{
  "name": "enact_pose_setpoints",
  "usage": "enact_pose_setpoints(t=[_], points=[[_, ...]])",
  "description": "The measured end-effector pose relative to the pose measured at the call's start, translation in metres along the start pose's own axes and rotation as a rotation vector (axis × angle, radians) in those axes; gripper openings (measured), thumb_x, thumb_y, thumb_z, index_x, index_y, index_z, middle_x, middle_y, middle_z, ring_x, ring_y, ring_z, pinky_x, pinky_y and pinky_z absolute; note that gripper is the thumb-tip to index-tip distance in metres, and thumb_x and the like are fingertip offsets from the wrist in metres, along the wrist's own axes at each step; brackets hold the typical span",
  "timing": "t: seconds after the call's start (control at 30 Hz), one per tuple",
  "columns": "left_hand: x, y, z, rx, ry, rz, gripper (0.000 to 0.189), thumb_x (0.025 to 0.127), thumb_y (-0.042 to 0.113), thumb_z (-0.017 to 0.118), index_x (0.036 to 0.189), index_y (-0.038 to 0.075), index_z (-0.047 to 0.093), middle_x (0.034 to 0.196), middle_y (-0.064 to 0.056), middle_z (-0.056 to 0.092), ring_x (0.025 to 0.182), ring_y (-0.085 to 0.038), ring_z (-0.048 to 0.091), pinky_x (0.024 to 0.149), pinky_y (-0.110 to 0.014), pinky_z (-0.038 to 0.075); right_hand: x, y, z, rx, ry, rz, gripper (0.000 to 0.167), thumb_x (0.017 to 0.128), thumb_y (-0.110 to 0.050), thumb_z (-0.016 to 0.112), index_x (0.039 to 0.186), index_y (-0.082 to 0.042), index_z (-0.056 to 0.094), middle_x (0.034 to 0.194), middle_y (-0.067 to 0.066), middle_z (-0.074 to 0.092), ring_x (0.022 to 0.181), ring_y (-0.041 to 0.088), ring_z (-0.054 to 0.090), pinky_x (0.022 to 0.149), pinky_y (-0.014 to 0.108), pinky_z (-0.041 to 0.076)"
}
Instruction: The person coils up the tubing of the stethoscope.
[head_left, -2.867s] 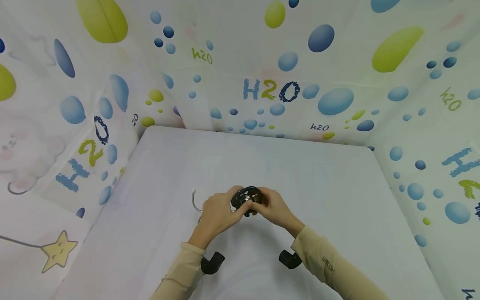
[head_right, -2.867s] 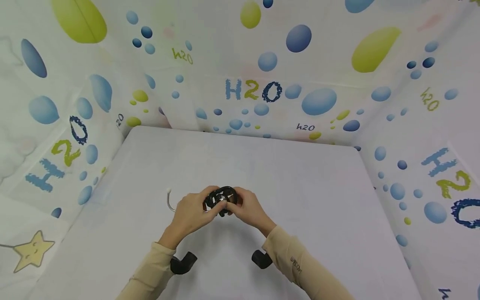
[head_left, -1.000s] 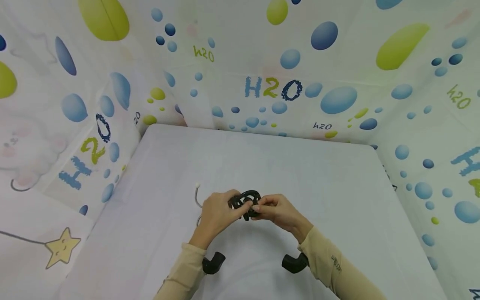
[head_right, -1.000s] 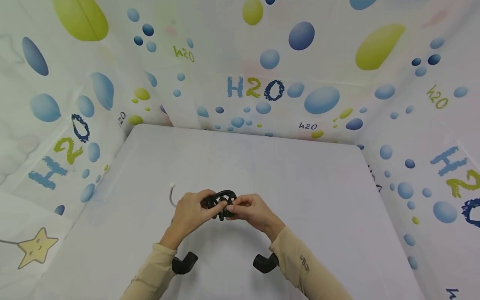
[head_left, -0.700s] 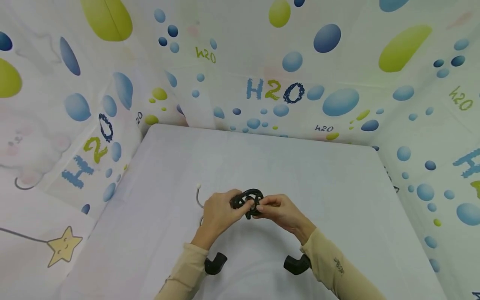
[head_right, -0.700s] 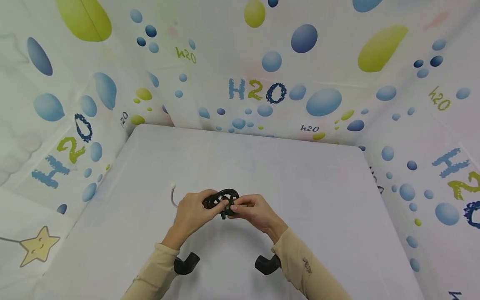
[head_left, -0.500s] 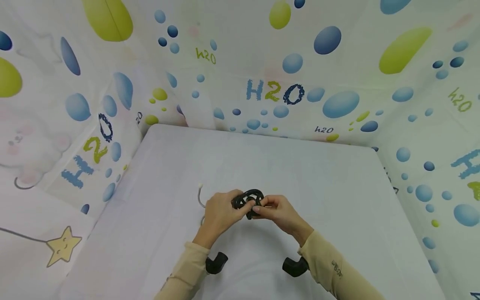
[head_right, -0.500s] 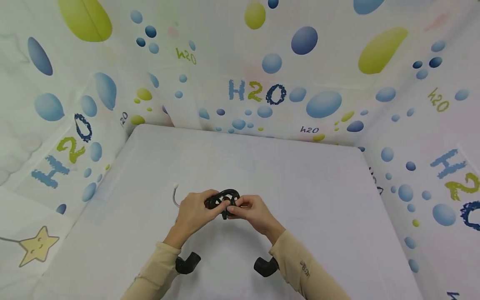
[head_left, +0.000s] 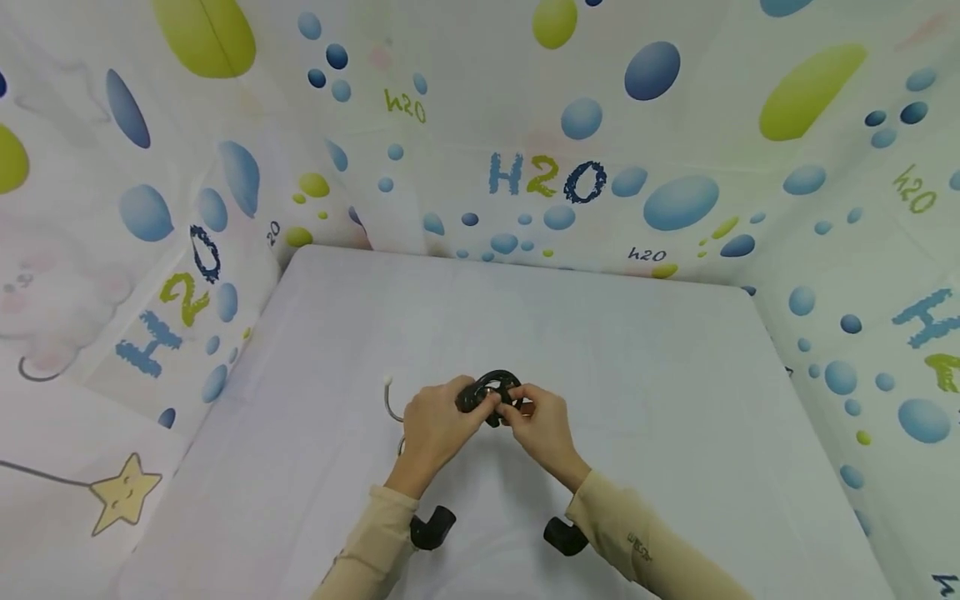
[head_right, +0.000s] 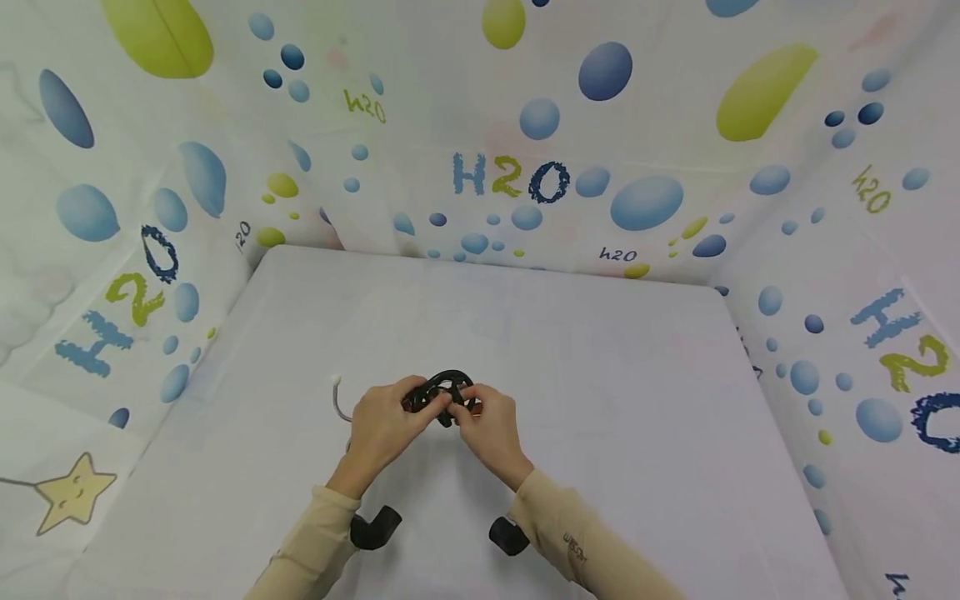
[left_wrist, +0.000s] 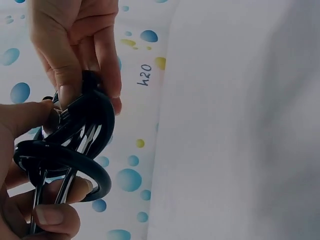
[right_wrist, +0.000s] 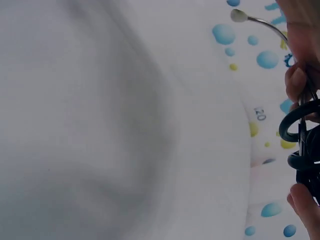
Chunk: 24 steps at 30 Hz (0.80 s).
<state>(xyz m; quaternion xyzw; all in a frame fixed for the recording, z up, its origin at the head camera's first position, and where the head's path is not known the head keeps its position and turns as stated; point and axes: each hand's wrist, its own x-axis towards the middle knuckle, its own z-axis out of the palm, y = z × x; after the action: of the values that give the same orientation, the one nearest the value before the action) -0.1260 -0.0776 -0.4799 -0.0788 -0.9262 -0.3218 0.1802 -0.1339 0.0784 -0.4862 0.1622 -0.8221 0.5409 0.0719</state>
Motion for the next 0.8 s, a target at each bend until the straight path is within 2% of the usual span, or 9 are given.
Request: enact_pose_setpoints(t=[0.17,0.23,0.37,0.5,0.57,0.63,0.73,0.8], points=[[0.000,0.000,0.003,-0.039,-0.006,-0.056,0.033,0.081,0.046,0.069,0.087,0.013,0.071,0.059,0.001,0.061,0.045,-0.008,0.044,0.040,-0.022,0.031,-0.001,0.003,0.002,-0.187,0.093,-0.245,0.008,0.074,0.011,0.070,0.078,0.009,0.064,0.092,0.023,0.066,0.074,0.029,0.068,0.056,0.017,0.051],[-0.001,0.000,0.005,-0.059,-0.026,-0.085,0.035,0.081,0.047,0.068,0.089,0.013,0.072,0.061,0.001,0.063,0.046,-0.008,0.045,0.041,-0.023,0.033,-0.002,0.006,0.002,-0.234,0.112,-0.312,0.009,0.072,0.012,0.071,0.075,0.008,0.062,0.094,0.023,0.065,0.077,0.029,0.067,0.056,0.016,0.051],[-0.001,0.000,0.005,-0.081,-0.050,-0.127,0.037,0.080,0.050,0.068,0.087,0.014,0.071,0.058,0.002,0.060,0.046,-0.009,0.045,0.041,-0.024,0.033,-0.003,0.008,0.004,-0.274,0.125,-0.380,0.016,0.070,0.014,0.069,0.073,0.005,0.056,0.094,0.024,0.064,0.081,0.031,0.067,0.058,0.015,0.051],[-0.001,0.000,0.003,-0.071,-0.036,-0.142,0.038,0.081,0.051,0.066,0.083,0.014,0.069,0.055,0.003,0.056,0.045,-0.009,0.043,0.041,-0.025,0.032,-0.002,0.006,0.008,-0.291,0.119,-0.376,0.018,0.072,0.014,0.068,0.075,0.005,0.054,0.096,0.024,0.062,0.079,0.029,0.066,0.061,0.016,0.052],[-0.001,0.001,0.002,-0.063,-0.041,-0.144,0.038,0.081,0.052,0.066,0.083,0.014,0.069,0.055,0.004,0.056,0.045,-0.009,0.043,0.041,-0.025,0.031,-0.002,0.004,0.007,-0.226,0.087,-0.284,0.017,0.073,0.015,0.067,0.074,0.005,0.053,0.096,0.025,0.062,0.077,0.030,0.067,0.059,0.018,0.052],[-0.001,0.000,0.001,-0.059,-0.057,-0.133,0.037,0.081,0.051,0.066,0.084,0.014,0.069,0.056,0.003,0.057,0.045,-0.008,0.043,0.040,-0.024,0.031,-0.001,-0.001,0.005,-0.083,0.011,-0.064,0.016,0.075,0.014,0.066,0.074,0.006,0.053,0.096,0.025,0.062,0.075,0.032,0.068,0.058,0.021,0.053],[0.000,0.000,-0.002,-0.059,-0.090,-0.115,0.035,0.081,0.048,0.068,0.088,0.014,0.071,0.059,0.003,0.060,0.045,-0.008,0.043,0.040,-0.023,0.031,0.005,-0.006,-0.002,0.218,-0.115,0.295,0.012,0.079,0.014,0.063,0.077,0.009,0.053,0.095,0.024,0.061,0.079,0.034,0.068,0.066,0.030,0.055],[0.000,-0.002,-0.002,-0.051,-0.099,-0.094,0.034,0.081,0.046,0.068,0.089,0.013,0.071,0.061,0.002,0.062,0.046,-0.007,0.044,0.040,-0.023,0.031,0.010,-0.007,-0.008,0.380,-0.173,0.474,0.009,0.082,0.011,0.062,0.079,0.008,0.054,0.093,0.019,0.062,0.080,0.029,0.068,0.073,0.035,0.055]])
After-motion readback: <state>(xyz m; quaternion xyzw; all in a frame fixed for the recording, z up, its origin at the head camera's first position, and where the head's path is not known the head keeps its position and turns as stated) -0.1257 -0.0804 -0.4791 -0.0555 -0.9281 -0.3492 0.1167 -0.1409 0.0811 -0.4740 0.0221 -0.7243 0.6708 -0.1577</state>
